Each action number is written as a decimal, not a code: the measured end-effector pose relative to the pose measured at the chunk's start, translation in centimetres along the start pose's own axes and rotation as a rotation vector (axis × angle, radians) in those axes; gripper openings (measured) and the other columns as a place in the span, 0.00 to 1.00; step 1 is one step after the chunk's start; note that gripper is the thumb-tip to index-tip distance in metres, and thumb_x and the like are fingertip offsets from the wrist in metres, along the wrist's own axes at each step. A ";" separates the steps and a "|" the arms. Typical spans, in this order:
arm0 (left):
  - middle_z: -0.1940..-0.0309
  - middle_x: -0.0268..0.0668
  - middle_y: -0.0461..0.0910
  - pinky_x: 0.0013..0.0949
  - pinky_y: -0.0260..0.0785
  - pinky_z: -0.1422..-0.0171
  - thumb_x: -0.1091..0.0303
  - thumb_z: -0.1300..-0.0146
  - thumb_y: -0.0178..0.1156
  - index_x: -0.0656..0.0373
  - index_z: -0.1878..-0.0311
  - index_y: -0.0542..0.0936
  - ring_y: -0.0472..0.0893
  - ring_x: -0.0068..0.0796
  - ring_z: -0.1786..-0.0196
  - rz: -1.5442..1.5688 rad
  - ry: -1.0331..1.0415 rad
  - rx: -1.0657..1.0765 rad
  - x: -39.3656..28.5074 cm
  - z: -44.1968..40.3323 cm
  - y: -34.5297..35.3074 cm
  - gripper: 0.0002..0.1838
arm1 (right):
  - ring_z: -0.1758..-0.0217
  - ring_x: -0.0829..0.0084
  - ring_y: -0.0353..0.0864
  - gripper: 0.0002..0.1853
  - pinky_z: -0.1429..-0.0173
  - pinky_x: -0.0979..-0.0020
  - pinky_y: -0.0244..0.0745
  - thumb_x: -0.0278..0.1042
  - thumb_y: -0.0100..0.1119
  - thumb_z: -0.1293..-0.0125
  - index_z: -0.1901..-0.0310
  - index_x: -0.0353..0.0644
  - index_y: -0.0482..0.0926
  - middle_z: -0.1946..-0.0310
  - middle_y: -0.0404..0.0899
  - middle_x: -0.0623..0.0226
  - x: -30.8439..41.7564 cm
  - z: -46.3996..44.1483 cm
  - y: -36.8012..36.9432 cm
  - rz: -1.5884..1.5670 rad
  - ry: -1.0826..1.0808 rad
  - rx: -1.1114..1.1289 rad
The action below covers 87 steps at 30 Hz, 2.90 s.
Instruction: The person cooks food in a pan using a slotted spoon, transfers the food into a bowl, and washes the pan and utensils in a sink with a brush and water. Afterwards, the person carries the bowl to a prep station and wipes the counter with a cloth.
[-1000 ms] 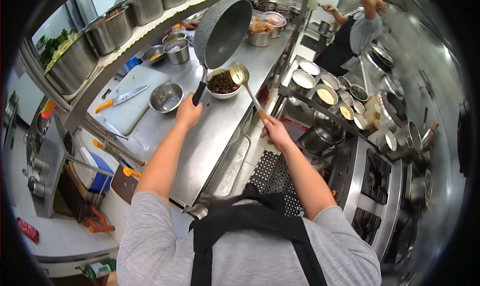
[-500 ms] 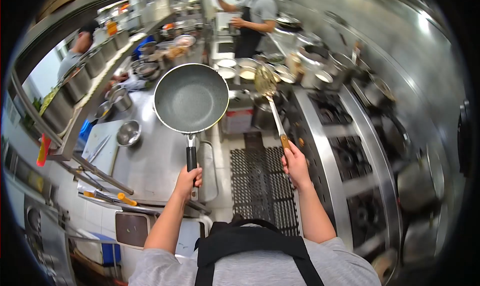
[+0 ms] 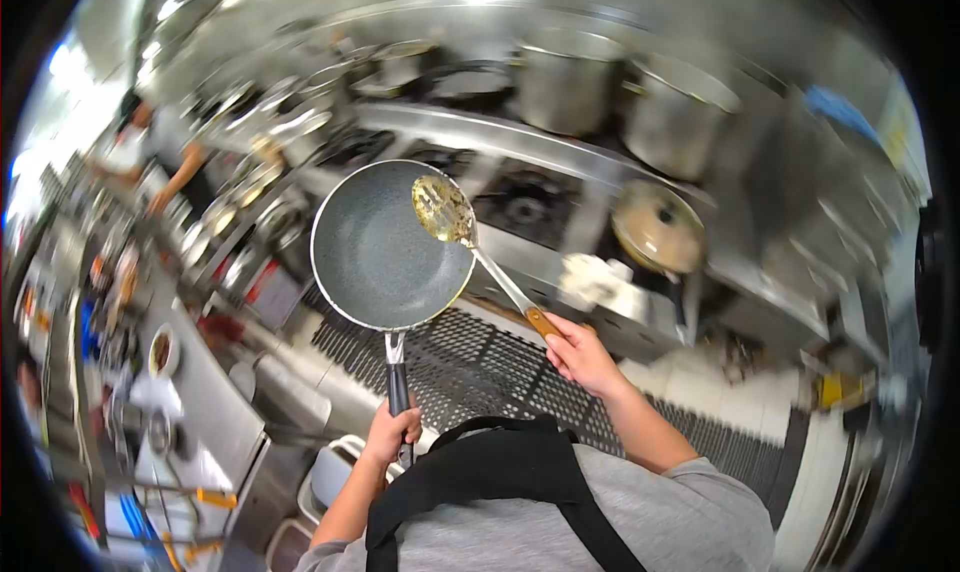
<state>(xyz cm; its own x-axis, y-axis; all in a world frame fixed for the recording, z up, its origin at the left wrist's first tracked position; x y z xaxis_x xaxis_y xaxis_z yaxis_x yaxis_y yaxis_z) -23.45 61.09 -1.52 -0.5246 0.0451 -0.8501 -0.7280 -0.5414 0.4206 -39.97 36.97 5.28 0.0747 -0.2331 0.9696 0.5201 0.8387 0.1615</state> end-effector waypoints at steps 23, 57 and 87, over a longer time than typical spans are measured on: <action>0.84 0.30 0.65 0.26 0.57 0.81 0.77 0.42 0.55 0.58 0.64 0.65 0.64 0.20 0.86 -0.457 -0.385 0.826 30.5 10.4 51.6 0.08 | 0.92 0.72 0.62 0.11 0.89 0.70 0.56 0.38 0.53 0.38 0.70 0.42 0.64 0.90 0.61 0.69 -50.9 81.1 -16.7 -0.998 0.467 -1.993; 0.84 0.25 0.63 0.20 0.58 0.83 0.67 0.36 0.50 0.54 0.65 0.66 0.64 0.14 0.87 0.028 -1.069 1.220 69.7 3.4 142.4 0.05 | 0.81 0.76 0.70 0.13 0.74 0.71 0.66 0.40 0.61 0.43 0.71 0.37 0.75 0.83 0.73 0.68 -59.2 116.6 -64.8 -0.560 0.611 -2.275; 0.78 0.34 0.78 0.30 0.68 0.72 0.51 0.39 0.58 0.63 0.73 0.80 0.75 0.24 0.77 -1.471 -0.753 1.202 98.9 -38.1 162.2 0.21 | 0.80 0.85 0.62 0.14 0.77 0.79 0.58 0.33 0.54 0.36 0.51 0.36 0.73 0.79 0.67 0.77 -1.0 100.9 -157.6 -0.066 0.531 -1.137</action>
<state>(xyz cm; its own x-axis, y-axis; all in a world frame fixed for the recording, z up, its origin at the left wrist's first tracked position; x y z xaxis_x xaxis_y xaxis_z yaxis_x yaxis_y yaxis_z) -176.60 -54.31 -29.42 0.7982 0.2777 -0.5346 -0.3845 0.9180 -0.0972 -207.87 -45.33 -2.62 0.2155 -0.6489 0.7297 0.9542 -0.0188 -0.2986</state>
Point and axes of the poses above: each hand's wrist, its own z-axis away from the middle knuckle, its own y-axis out of the palm, x = y × z, the point moved 8 cm from there along -z, towards the middle knuckle
